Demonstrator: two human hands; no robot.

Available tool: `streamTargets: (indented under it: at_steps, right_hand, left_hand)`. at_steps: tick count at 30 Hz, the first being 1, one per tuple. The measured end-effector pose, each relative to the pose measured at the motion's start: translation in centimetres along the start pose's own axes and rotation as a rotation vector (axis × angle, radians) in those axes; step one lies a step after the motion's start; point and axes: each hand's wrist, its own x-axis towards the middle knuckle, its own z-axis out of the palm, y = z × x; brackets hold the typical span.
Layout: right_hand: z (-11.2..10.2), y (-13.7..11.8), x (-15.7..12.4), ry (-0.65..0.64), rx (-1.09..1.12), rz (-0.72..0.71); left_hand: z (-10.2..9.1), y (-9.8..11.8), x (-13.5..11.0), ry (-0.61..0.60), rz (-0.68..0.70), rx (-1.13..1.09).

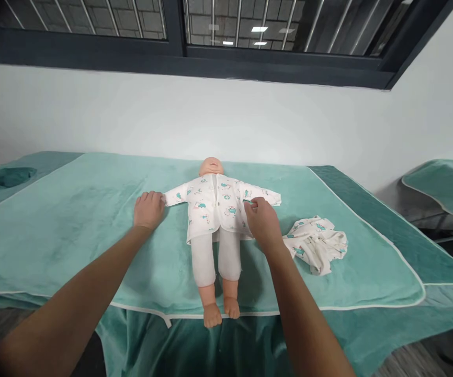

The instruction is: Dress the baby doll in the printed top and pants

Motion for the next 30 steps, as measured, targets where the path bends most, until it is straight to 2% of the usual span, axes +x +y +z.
streamTargets:
  at_steps: [4, 7, 12, 16, 19, 24, 26, 30]
  right_hand:
    - [3.6, 0.2, 2.4, -0.028, 0.02, 0.091]
    - [5.3, 1.1, 2.9, -0.015, 0.024, 0.131]
    - [5.1, 2.1, 4.2, -0.138, 0.155, 0.15]
    - [5.1, 2.3, 4.8, -0.305, 0.386, 0.167]
    - [5.7, 2.5, 4.8, -0.448, 0.599, 0.162]
    - [6.4, 2.9, 4.8, -0.762, 1.166, 0.262]
    - [6.6, 2.9, 4.8, -0.809, 1.259, 0.294]
    - [6.6, 2.4, 4.3, -0.807, 1.337, 0.328]
  left_hand:
    - [0.2, -0.2, -0.1, 0.009, -0.047, -0.023]
    - [0.6, -0.3, -0.1, 0.04, -0.057, -0.034]
    - [0.8, -0.4, -0.1, 0.085, -0.024, -0.089]
    - [-0.3, -0.1, -0.2, 0.087, -0.002, -0.147]
    - [-1.2, 1.3, -1.0, 0.088, -0.022, -0.399]
    - [-1.3, 5.4, -2.9, 0.043, -0.092, -0.678]
    - [-1.2, 6.4, -3.2, 0.012, -0.168, -0.78]
    - [-1.2, 7.4, -3.2, -0.064, -0.271, -1.004]
